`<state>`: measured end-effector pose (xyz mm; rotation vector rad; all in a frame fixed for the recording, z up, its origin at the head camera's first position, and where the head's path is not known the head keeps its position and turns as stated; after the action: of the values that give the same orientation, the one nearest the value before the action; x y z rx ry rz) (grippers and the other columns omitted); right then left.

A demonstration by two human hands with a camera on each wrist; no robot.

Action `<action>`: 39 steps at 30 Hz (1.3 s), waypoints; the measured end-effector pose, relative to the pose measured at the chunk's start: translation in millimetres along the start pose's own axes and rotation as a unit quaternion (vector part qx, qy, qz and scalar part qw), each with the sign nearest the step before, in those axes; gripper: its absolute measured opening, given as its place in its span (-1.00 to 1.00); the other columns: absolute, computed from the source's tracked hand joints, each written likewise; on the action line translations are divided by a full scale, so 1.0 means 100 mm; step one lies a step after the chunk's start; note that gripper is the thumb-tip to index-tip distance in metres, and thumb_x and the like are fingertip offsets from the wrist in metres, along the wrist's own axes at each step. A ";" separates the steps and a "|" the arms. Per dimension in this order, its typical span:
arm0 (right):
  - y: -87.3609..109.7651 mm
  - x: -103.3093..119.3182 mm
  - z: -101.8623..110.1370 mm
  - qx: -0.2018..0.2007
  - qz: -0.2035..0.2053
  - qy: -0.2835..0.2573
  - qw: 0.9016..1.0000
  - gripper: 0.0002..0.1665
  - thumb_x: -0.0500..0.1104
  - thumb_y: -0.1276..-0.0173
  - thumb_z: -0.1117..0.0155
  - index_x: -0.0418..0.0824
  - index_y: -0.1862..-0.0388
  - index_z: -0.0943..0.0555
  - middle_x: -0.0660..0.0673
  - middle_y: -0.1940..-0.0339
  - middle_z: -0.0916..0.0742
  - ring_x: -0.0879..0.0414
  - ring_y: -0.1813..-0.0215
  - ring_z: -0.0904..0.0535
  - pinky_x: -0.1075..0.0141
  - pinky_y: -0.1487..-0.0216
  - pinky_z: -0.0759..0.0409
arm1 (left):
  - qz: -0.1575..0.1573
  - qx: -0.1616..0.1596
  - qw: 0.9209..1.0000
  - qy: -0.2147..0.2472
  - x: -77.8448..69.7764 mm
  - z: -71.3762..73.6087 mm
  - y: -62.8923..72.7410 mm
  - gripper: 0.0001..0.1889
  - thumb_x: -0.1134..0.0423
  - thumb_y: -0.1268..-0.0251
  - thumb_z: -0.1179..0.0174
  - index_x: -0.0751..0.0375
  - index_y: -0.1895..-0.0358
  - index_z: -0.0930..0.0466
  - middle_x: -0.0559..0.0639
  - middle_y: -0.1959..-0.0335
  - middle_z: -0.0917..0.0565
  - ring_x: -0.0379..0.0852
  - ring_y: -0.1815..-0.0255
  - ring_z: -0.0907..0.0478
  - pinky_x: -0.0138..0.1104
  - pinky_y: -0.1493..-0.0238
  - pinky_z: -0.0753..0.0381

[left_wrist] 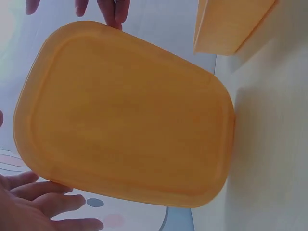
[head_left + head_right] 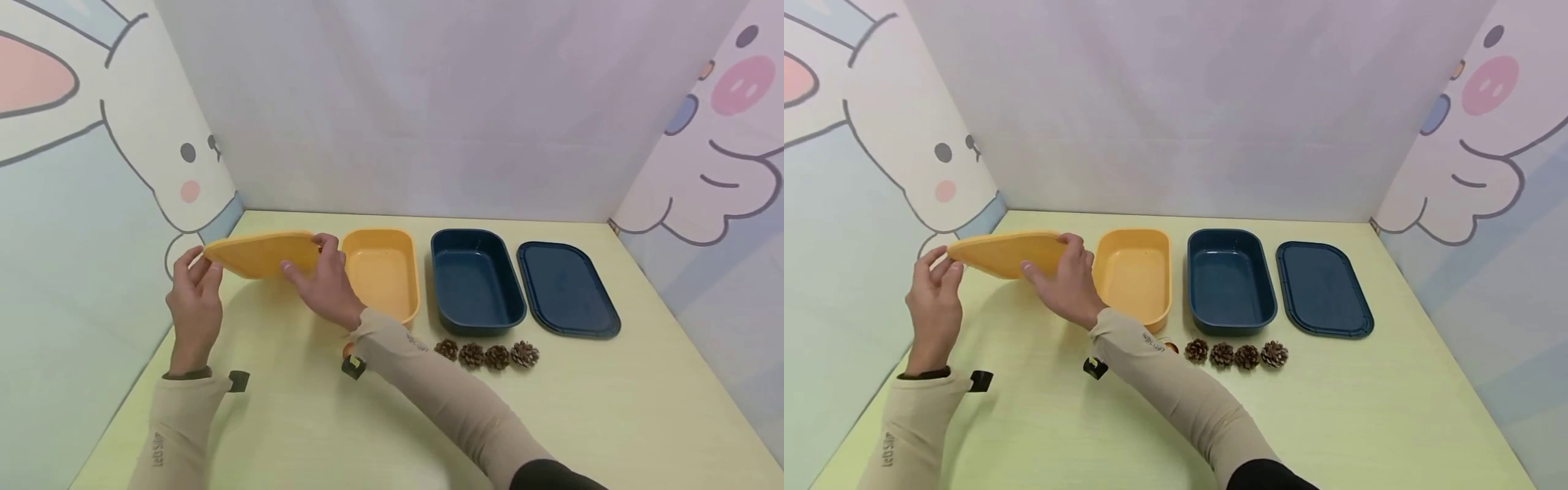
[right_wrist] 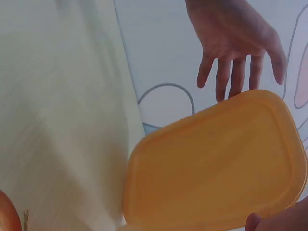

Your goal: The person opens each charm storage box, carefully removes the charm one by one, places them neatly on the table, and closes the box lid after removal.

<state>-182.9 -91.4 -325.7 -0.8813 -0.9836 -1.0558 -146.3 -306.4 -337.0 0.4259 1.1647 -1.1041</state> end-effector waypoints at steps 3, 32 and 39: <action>-0.01 0.04 0.09 0.011 0.047 0.018 0.999 -0.32 0.08 -0.44 -0.24 -0.17 -0.34 -0.21 -0.18 -0.45 -0.35 -0.08 -0.52 -0.23 0.00 -0.50 -0.36 | -0.067 0.008 0.998 0.018 -0.09 -0.02 0.02 -0.43 0.15 -0.54 0.00 -0.08 -0.56 -0.16 0.01 -0.51 -0.39 -0.05 -0.49 -0.40 -0.25 -0.46 -0.45; -0.01 0.03 0.87 -0.004 0.272 0.170 0.947 0.04 -0.07 -0.18 -0.55 -0.10 -0.58 -0.25 -0.08 -0.73 0.02 0.02 -0.70 -0.05 0.09 -0.45 -0.53 | -0.243 0.122 0.961 -0.058 -0.69 -0.35 -0.02 -0.08 0.42 -0.36 0.06 -0.09 -0.65 0.38 -0.15 -0.68 0.02 0.21 -0.42 -0.45 -0.85 0.14 -0.50; -0.04 -0.30 1.03 0.046 0.205 0.171 0.963 -0.10 -0.35 -0.31 -0.27 -0.20 -0.61 -0.18 -0.12 -0.72 0.01 -0.07 -0.38 -0.55 0.29 0.01 -0.79 | -0.196 0.199 0.954 -0.106 -0.65 -0.61 -0.08 -0.17 0.35 -0.39 0.12 0.07 -0.66 0.29 0.21 -0.62 -0.15 0.40 -0.15 -0.63 -0.09 0.19 -0.79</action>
<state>-214.1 11.2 -320.4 -0.7529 -0.5251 -0.7652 -183.6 -233.0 -301.5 0.3805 0.8512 -1.7031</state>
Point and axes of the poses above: each hand's wrist, its own y-axis away from the middle knuckle, its own z-axis out of the back of the hand, x = y × z, the point moved 5 cm from there along -y, towards the middle knuckle
